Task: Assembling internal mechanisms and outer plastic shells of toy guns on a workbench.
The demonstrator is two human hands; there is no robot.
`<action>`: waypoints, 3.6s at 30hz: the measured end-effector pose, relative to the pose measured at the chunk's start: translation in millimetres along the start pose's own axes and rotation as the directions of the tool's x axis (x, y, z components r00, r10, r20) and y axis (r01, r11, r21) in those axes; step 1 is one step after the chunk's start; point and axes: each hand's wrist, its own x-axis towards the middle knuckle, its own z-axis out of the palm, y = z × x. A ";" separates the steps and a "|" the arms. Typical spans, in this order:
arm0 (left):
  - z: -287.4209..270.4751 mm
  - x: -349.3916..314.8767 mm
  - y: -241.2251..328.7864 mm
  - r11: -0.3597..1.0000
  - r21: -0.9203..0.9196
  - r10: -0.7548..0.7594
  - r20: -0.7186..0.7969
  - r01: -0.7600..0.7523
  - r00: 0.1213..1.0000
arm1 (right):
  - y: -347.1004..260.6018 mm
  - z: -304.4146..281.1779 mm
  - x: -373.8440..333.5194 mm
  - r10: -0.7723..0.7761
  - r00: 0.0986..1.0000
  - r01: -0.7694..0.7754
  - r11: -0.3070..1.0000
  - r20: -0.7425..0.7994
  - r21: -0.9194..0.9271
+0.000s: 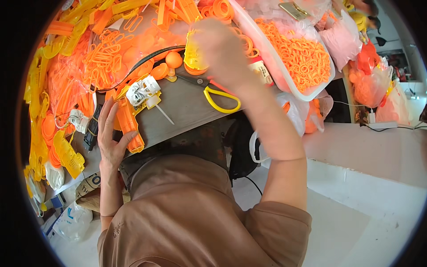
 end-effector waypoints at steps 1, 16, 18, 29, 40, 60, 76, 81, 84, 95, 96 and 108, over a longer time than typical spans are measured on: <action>0.4 0.7 1.1 0.999 -0.033 -0.013 -0.012 0.012 1.000 | 27.5 -37.1 6.0 0.002 1.000 0.004 0.929 0.016 -0.370; -0.3 0.2 -1.6 0.999 -0.021 0.024 -0.080 -0.026 0.997 | 164.0 -175.2 -40.3 0.472 0.882 -0.015 0.070 0.020 -0.997; -0.6 3.9 -0.2 0.998 -0.029 0.046 -0.110 -0.049 0.993 | 158.0 -188.1 -41.2 0.469 0.883 -0.030 0.076 0.010 -0.997; -12.6 4.9 55.5 0.696 -0.702 -0.110 0.104 0.152 0.988 | -72.9 56.4 -66.0 0.277 0.934 -0.324 0.386 0.227 0.863; -32.5 1.2 39.0 0.879 -0.472 -0.032 0.092 0.072 0.995 | -90.2 74.6 -64.8 0.101 0.932 -0.338 0.596 0.349 0.729; -38.5 10.9 6.1 0.986 -0.083 0.150 0.090 -0.143 0.985 | -81.0 91.7 -65.2 -0.030 0.928 0.004 0.998 0.373 0.070; -22.9 10.8 0.6 0.972 0.099 0.195 0.184 -0.215 0.963 | -78.5 98.9 -39.7 0.029 0.792 -0.061 0.998 0.609 0.032; -20.5 9.3 0.5 0.950 0.200 0.205 0.187 -0.241 0.961 | -79.0 98.1 -41.0 0.042 0.741 0.021 0.996 0.670 -0.086; -17.4 9.8 0.0 0.936 0.217 0.237 0.187 -0.275 0.953 | -77.3 97.5 -37.1 0.041 0.716 0.059 0.991 0.697 -0.119; -38.4 -8.5 -4.7 0.970 0.140 0.204 -0.010 -0.201 0.979 | -87.7 96.7 -50.0 0.086 0.731 0.102 0.967 0.677 -0.233; -51.2 -15.0 -8.4 0.971 0.227 0.084 -0.047 -0.071 0.995 | -91.2 93.8 -53.8 0.086 0.789 0.048 0.978 0.609 -0.201; -58.4 -9.7 -21.1 0.827 0.562 -0.080 0.093 0.015 0.992 | -107.2 98.4 -88.2 0.039 0.901 0.055 0.978 0.433 -0.203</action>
